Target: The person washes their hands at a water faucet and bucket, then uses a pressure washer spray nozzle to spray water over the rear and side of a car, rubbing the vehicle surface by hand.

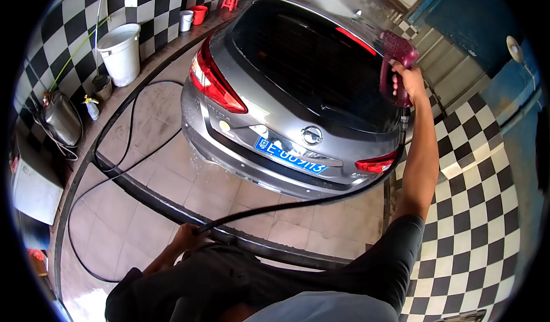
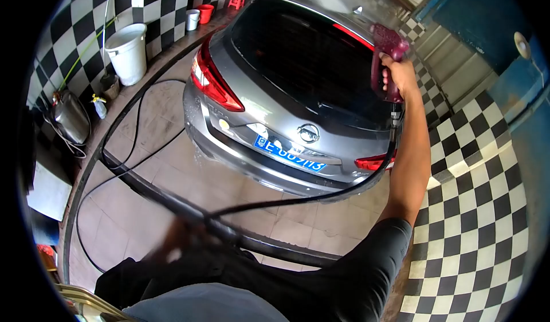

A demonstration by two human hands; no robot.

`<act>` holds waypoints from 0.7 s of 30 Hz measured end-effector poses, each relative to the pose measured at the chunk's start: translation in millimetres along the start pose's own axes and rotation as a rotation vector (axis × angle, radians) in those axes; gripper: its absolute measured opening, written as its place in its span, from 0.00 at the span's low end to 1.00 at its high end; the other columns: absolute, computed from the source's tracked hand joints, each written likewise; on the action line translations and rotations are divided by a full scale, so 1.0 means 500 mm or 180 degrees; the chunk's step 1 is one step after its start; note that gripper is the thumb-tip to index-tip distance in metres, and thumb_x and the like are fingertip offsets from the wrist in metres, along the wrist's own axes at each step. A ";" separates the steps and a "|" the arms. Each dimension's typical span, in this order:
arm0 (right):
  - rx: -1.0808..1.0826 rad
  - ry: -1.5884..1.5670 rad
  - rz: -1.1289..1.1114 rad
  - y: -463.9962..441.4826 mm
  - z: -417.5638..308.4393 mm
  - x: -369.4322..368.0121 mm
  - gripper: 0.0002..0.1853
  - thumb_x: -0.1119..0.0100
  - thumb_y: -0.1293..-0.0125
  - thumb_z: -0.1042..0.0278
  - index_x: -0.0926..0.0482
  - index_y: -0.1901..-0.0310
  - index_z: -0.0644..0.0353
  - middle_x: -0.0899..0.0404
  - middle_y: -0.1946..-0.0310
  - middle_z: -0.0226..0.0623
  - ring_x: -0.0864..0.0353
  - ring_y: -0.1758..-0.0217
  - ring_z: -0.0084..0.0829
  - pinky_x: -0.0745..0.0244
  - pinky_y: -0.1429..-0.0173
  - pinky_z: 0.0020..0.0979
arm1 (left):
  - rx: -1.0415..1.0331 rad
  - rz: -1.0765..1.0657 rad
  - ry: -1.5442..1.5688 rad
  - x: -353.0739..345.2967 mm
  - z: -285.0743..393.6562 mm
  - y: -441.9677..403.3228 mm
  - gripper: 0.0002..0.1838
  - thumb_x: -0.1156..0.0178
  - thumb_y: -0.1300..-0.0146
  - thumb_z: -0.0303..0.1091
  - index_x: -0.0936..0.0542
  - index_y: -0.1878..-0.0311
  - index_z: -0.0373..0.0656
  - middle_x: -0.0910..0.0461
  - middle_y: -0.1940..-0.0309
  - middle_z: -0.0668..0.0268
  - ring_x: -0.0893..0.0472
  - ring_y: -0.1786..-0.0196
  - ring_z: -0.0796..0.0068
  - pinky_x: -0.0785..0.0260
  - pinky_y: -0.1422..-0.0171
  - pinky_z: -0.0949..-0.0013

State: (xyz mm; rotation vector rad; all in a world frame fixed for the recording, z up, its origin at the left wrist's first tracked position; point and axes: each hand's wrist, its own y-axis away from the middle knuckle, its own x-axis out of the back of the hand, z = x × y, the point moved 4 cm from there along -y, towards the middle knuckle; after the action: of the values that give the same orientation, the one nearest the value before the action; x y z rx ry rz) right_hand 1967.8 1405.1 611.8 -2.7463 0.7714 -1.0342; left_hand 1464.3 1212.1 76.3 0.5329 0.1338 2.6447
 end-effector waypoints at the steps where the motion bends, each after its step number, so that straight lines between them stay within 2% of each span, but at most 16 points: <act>1: 0.0009 0.0129 0.0030 0.002 -0.016 -0.016 0.17 0.39 0.43 0.54 0.27 0.73 0.62 0.31 0.85 0.32 0.32 0.86 0.25 0.32 0.83 0.29 | -0.0008 -0.0051 -0.0032 0.003 -0.001 0.004 0.19 0.36 0.45 0.47 0.18 0.71 0.37 0.24 0.86 0.60 0.25 0.79 0.77 0.33 0.71 0.66; 4: 0.0043 0.0599 0.0177 0.002 -0.060 -0.061 0.16 0.38 0.43 0.55 0.27 0.71 0.61 0.30 0.85 0.31 0.32 0.86 0.25 0.32 0.82 0.29 | 0.0020 -0.0021 -0.0160 0.019 0.014 0.016 0.18 0.35 0.46 0.48 0.17 0.70 0.38 0.24 0.86 0.61 0.26 0.79 0.80 0.34 0.71 0.68; 6: 0.0077 0.0537 0.0055 0.024 -0.091 -0.097 0.15 0.39 0.43 0.57 0.27 0.71 0.61 0.30 0.84 0.31 0.32 0.86 0.25 0.32 0.82 0.29 | 0.0142 -0.0090 -0.0077 0.035 -0.020 0.013 0.18 0.35 0.46 0.48 0.17 0.71 0.39 0.25 0.86 0.61 0.27 0.80 0.80 0.34 0.71 0.68; 8: 0.0155 0.0208 -0.0260 0.058 -0.121 -0.131 0.12 0.40 0.42 0.60 0.27 0.71 0.61 0.30 0.84 0.31 0.33 0.86 0.24 0.33 0.82 0.29 | 0.0299 -0.0482 0.0210 0.034 -0.108 0.001 0.18 0.35 0.46 0.48 0.17 0.71 0.39 0.25 0.87 0.61 0.28 0.81 0.80 0.34 0.72 0.68; 10: -0.0017 0.0138 -0.0354 0.082 -0.135 -0.146 0.14 0.39 0.42 0.59 0.27 0.72 0.62 0.31 0.84 0.30 0.33 0.86 0.24 0.33 0.82 0.29 | 0.0170 -0.0547 0.0050 0.081 0.007 0.024 0.18 0.35 0.46 0.47 0.17 0.74 0.39 0.26 0.88 0.62 0.30 0.82 0.80 0.35 0.73 0.68; 12: -0.0113 0.0373 -0.0209 0.085 -0.116 -0.120 0.14 0.39 0.42 0.58 0.27 0.70 0.60 0.33 0.85 0.29 0.34 0.86 0.24 0.35 0.83 0.29 | 0.0185 -0.0778 -0.0178 0.096 0.041 0.031 0.18 0.35 0.46 0.45 0.19 0.78 0.38 0.29 0.91 0.61 0.33 0.84 0.81 0.37 0.75 0.68; 15: -0.0364 0.0184 0.0279 0.088 -0.038 -0.018 0.18 0.37 0.45 0.55 0.28 0.74 0.63 0.32 0.85 0.32 0.33 0.87 0.26 0.35 0.84 0.31 | 0.0146 -0.0750 -0.0358 0.049 -0.078 0.025 0.18 0.35 0.45 0.45 0.20 0.79 0.37 0.31 0.91 0.60 0.35 0.84 0.81 0.38 0.75 0.67; 16: -0.0491 0.0355 0.0626 0.086 -0.007 0.023 0.18 0.37 0.45 0.55 0.28 0.77 0.62 0.31 0.86 0.33 0.32 0.88 0.27 0.35 0.84 0.32 | 0.0378 -0.0733 -0.0311 0.051 -0.080 0.026 0.19 0.35 0.45 0.46 0.20 0.78 0.37 0.31 0.91 0.60 0.34 0.84 0.79 0.38 0.75 0.66; 19: -0.0564 0.0505 0.0963 0.085 0.043 0.087 0.18 0.37 0.45 0.56 0.27 0.79 0.62 0.29 0.87 0.35 0.31 0.88 0.28 0.35 0.85 0.32 | 0.0470 -0.0548 -0.0115 0.042 -0.108 0.049 0.20 0.35 0.45 0.47 0.21 0.77 0.36 0.29 0.89 0.59 0.31 0.83 0.77 0.37 0.74 0.65; 21: -0.0479 0.0312 0.0675 0.099 0.018 0.063 0.17 0.36 0.46 0.56 0.26 0.79 0.62 0.28 0.86 0.34 0.31 0.88 0.27 0.35 0.83 0.30 | 0.0574 -0.0540 -0.0093 0.059 -0.070 0.075 0.21 0.35 0.45 0.47 0.20 0.77 0.36 0.28 0.88 0.60 0.29 0.82 0.75 0.36 0.73 0.64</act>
State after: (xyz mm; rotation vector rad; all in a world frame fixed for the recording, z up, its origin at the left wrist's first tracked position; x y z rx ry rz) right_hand 1972.9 1345.9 610.1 -2.6731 1.1716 -1.1138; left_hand 1411.4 1191.0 60.9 0.5911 0.3941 2.4718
